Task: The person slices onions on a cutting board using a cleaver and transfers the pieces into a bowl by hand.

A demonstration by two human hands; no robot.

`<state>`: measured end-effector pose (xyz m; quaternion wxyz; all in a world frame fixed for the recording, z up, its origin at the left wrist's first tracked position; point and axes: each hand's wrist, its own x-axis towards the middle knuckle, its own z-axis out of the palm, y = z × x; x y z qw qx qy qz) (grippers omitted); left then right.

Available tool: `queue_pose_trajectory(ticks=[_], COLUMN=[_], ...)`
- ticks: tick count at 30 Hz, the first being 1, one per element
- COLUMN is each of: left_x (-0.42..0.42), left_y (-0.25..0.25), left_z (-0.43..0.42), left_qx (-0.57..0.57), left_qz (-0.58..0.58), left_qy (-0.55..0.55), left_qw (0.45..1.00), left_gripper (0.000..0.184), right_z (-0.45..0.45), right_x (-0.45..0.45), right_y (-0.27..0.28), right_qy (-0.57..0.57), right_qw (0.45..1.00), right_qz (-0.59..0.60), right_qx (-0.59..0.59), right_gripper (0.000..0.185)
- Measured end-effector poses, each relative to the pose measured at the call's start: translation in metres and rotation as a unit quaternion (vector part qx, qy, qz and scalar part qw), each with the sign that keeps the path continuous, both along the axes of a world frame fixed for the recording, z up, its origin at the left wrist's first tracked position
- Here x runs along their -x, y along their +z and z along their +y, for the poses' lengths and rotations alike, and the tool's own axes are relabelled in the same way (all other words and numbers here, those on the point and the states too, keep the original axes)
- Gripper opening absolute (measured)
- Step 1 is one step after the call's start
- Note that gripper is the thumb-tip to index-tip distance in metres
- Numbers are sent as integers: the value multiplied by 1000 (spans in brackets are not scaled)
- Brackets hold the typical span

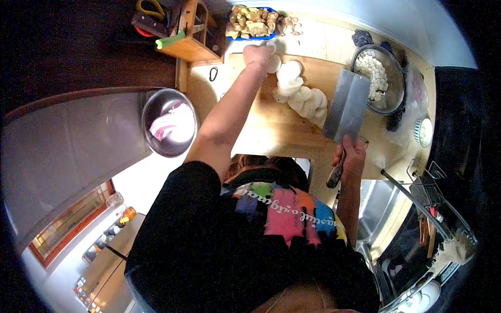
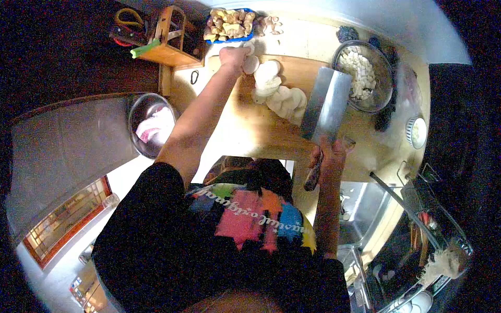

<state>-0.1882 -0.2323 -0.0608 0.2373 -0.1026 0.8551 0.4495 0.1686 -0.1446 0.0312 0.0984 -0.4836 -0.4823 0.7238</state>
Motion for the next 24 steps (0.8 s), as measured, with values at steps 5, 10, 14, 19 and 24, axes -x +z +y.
queue_pose_trajectory(ticks=[5,10,14,19,24], left_x=[-16,-30,-18,-12,-14], left_y=[14,37,2,10,26], left_z=[-33,-18,-21,-16,-16], left_qx=[-128,166,164,190,204], left_qz=[-92,58,64,38,27], left_qy=[-91,-201,-203,-212,-227], left_qw=[983,964,963,958,952], left_gripper=[27,33,42,43,44], right_z=[-1,-6,-10,-14,-11], right_x=[-2,8,11,14,9], right_y=[0,7,7,10,2], right_qy=[-25,-9,-1,1,7], right_qw=[999,999,999,999,1000], right_qz=[-35,-35,-34,-18,-12], right_qx=[27,19,8,31,24], right_gripper=[14,15,17,17,18])
